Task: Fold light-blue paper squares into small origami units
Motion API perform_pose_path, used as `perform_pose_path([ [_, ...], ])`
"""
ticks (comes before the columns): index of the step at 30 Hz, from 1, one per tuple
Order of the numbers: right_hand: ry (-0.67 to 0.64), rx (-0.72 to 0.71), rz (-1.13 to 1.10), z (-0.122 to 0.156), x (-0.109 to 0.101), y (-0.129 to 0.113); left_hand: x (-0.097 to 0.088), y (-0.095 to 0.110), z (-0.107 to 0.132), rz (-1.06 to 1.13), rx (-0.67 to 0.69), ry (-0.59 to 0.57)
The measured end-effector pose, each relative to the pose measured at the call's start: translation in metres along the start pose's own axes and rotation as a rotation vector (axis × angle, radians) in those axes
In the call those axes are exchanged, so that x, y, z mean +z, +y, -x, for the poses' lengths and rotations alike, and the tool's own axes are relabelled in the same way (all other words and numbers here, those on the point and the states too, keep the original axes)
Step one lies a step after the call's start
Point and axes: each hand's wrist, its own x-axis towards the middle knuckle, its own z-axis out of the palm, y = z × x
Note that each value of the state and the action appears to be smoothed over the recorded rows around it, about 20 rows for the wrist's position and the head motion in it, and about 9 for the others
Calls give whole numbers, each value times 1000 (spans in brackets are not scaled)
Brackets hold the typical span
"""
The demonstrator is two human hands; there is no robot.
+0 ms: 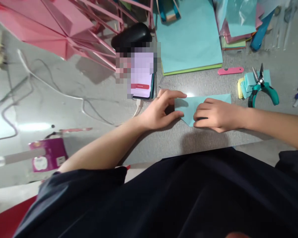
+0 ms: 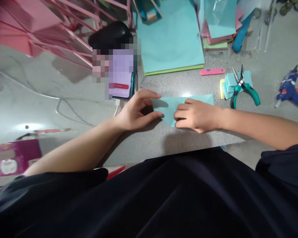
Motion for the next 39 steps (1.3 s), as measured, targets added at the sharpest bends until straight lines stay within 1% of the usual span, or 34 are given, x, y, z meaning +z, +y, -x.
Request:
perform_pose_path([
  [1, -4, 6, -23, 0, -1, 2, -2, 0, -1, -4, 65, -45],
  [3, 19, 15, -68, 1, -2, 6, -3, -1, -3, 7, 164, -188],
  [4, 33, 18, -88, 2, -2, 7, -3, 0, -3, -2, 189, -237],
  [5, 43, 18, -99, 3, -2, 8, -2, 0, -4, -21, 202, -261],
  [6, 49, 15, -99, 3, -1, 8, 0, 0, -3, -47, 202, -260],
  [9, 47, -10, -55, 5, 3, 8, 9, 2, 0, -107, 165, -191],
  [12, 44, -22, -43, 6, 5, 7, 13, 6, 3, -96, 150, -149],
  [15, 42, -5, -83, 7, 4, 8, 11, 9, 2, -52, 121, -160],
  [19, 34, 3, -138, 7, 2, 9, 7, 12, -1, -16, -13, -178],
  [22, 15, -2, -139, 7, 1, 8, 6, 13, -3, -6, -54, -193],
  [24, 12, -3, -129, 8, 1, 7, 7, 11, -3, -23, -35, -228],
  [27, 20, -16, -121, 8, 3, 5, 10, 7, -2, -69, 28, -269],
  [29, 30, -22, -123, 8, 5, 5, 12, 5, -1, -87, 72, -259],
  [32, 31, -20, -120, 7, 8, 4, 14, 5, 1, -90, 122, -207],
  [35, 18, -12, -114, 7, 8, 3, 14, 8, 1, -55, 124, -190],
  [39, 45, -34, -144, 6, 7, 1, 12, 13, -1, 42, 105, -252],
])
